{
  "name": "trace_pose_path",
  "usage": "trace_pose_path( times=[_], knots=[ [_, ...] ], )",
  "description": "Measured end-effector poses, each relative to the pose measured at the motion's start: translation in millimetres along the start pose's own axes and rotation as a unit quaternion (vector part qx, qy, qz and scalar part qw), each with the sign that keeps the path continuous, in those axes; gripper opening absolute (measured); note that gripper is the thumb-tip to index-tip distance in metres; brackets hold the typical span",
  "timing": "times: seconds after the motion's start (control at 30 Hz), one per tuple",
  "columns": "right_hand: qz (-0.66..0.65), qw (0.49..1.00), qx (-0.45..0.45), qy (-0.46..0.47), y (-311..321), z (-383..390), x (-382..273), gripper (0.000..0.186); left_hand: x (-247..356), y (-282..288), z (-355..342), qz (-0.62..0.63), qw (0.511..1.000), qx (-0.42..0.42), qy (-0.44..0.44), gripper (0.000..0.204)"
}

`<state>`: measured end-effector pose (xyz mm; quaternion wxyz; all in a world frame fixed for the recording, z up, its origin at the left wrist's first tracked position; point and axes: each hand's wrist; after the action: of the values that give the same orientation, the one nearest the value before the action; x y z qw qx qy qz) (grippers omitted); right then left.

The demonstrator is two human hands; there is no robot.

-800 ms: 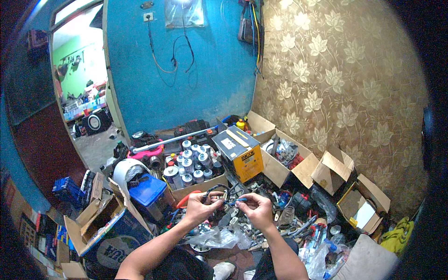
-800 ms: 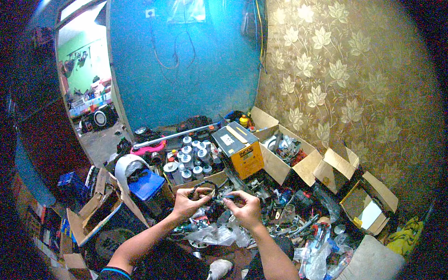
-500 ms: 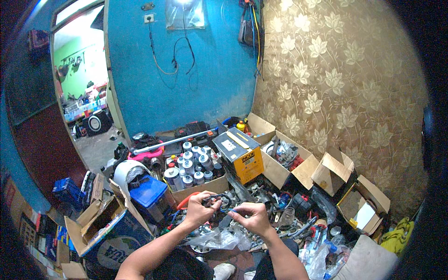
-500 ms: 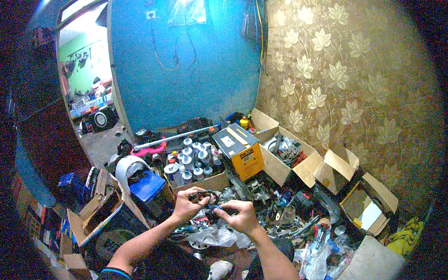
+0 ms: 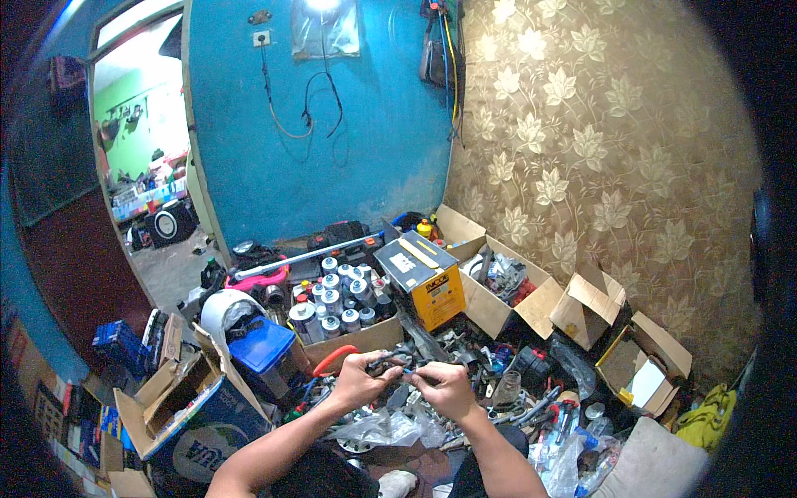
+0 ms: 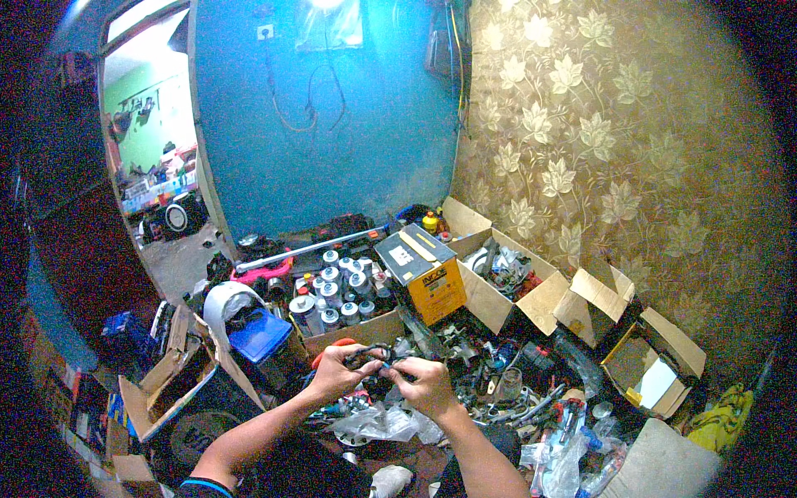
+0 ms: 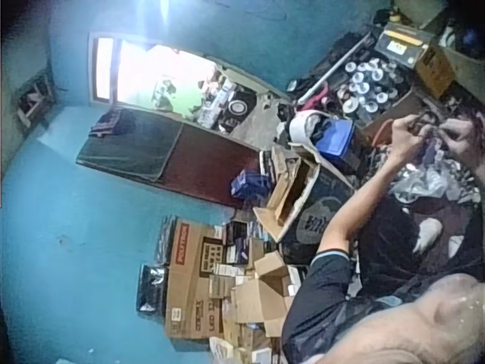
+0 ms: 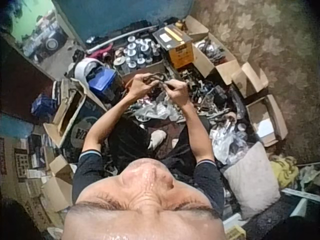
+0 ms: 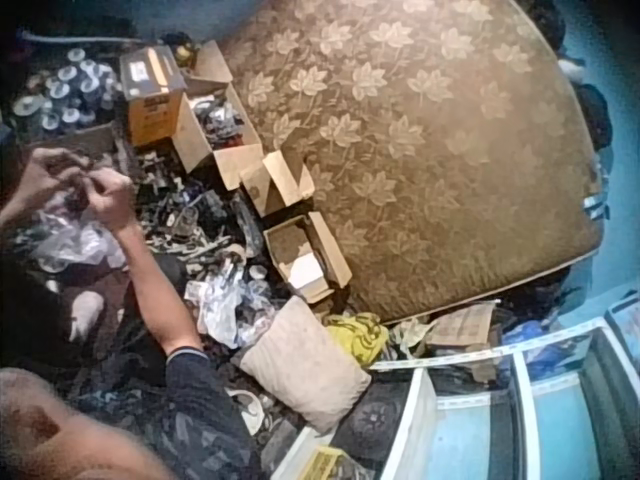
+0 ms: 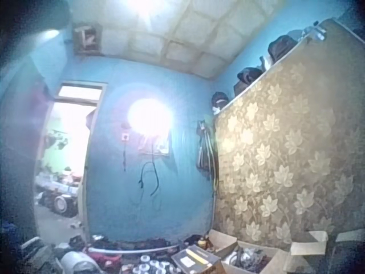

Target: The person sits on the floor in a cluttered room and manipulates a bundle of wires, stripping insulation and twisting strands. They then pick up a power drill and a small black object, inspecting them briefly before placing them back down.

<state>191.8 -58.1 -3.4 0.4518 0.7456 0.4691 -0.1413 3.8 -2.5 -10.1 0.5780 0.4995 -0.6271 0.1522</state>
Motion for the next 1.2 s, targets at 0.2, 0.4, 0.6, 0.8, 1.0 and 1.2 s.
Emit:
trace_pose_path(
  times=[0.2,0.4,0.6,0.8,1.0,1.2],
  knots=[
    [-0.07,0.995,0.029,-0.071,-5.5,2.8,-2.6,0.014,-1.1,-8.5,2.2,0.012,0.999,-0.042,-0.02,0.018],
    [-0.025,0.994,0.091,-0.046,0.1,1.3,-15.1,0.022,17.4,0.7,0.9,0.011,0.998,0.009,0.06,0.015],
    [0.009,0.994,0.107,-0.005,4.3,-5.0,21.7,0.029,9.0,1.3,-1.6,-0.011,0.998,0.029,0.058,0.014],
    [-0.21,0.973,-0.023,-0.092,-2.1,0.6,2.3,0.026,2.6,15.6,4.9,0.043,0.997,0.039,0.052,0.016],
    [-0.151,0.983,-0.057,-0.083,-0.1,4.7,-7.1,0.022,11.8,10.4,3.4,-0.068,0.997,0.005,0.034,0.015],
    [-0.063,0.997,0.035,-0.042,-14.0,-1.4,-2.1,0.019,15.9,10.2,6.6,-0.102,0.99,0.049,0.09,0.015]
  ],
)
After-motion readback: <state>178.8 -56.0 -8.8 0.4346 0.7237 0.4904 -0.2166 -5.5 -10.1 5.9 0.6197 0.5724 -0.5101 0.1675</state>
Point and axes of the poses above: each hand's wrist, its own z-axis away from the middle knuckle, its own y-axis out of the back of the hand, x = y × z, and after that the axes turned 9 degrees about -x, right-handed
